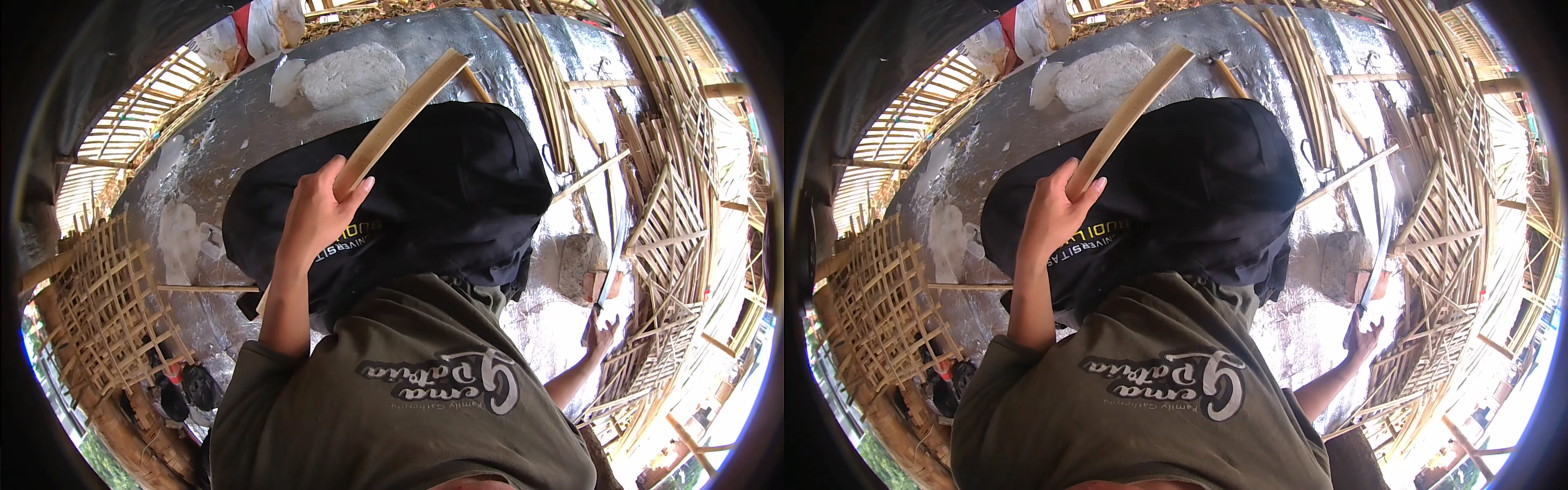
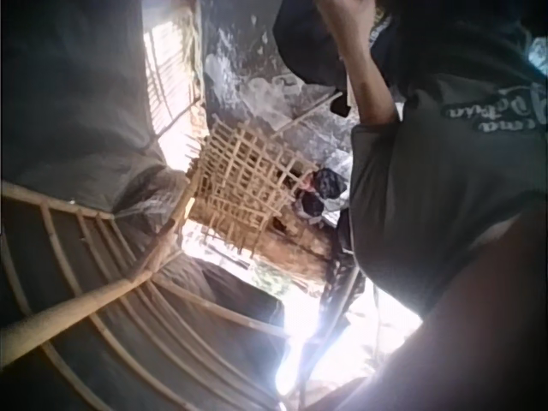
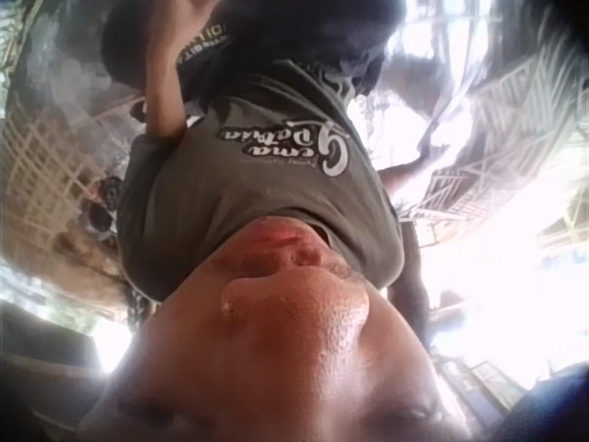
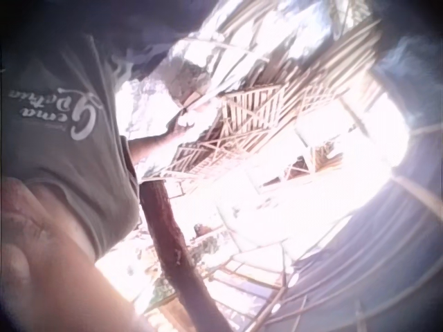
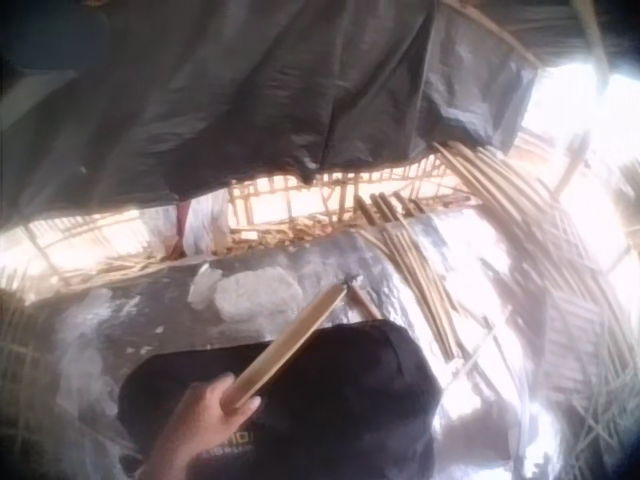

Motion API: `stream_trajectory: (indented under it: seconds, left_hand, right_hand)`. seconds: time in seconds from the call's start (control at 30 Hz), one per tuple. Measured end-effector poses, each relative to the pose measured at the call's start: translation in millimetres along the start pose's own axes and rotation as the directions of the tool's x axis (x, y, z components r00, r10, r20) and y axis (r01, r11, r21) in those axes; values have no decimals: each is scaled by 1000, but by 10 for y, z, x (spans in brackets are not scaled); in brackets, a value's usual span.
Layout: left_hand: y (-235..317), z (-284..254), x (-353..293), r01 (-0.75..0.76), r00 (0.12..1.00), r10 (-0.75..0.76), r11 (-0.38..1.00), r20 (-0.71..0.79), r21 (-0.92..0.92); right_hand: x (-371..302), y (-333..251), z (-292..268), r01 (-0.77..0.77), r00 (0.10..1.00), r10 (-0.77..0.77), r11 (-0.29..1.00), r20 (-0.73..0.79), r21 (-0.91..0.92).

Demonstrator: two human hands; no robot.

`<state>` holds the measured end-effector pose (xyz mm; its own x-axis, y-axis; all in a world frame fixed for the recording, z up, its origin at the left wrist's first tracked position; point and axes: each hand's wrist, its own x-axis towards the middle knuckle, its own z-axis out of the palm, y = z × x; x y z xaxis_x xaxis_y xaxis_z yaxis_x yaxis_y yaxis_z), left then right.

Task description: The person uses a large blade to shave and thin bamboo strips, holding the bamboo against their lap and pulling the blade along the surface.

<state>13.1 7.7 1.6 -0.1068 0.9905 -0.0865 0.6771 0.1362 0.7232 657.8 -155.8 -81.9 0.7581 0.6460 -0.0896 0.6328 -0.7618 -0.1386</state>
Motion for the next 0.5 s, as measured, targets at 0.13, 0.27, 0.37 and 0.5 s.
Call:
stream_trajectory:
  seconds: [0.13, 0.27, 0.37, 0.5]
  left_hand:
    - [-47, 71, 37, -131, 987, 141, 984, -80, 124]
    - [31, 137, 257, -254, 967, 249, 949, 47, 189]
    - [29, 170, 381, -335, 942, 318, 900, 103, 279]
    - [-15, 201, 662, -394, 918, 345, 839, 193, 376]
  right_hand:
    - [-31, -576, -409, 204, 809, -335, 931, -483, -303]
    - [16, -1647, -424, 663, 568, -501, 749, -653, 3]
    - [-382, -3011, -296, 862, 437, -700, 504, -565, 43]
    - [-935, -4391, -178, 984, 175, -945, 176, -277, 21]
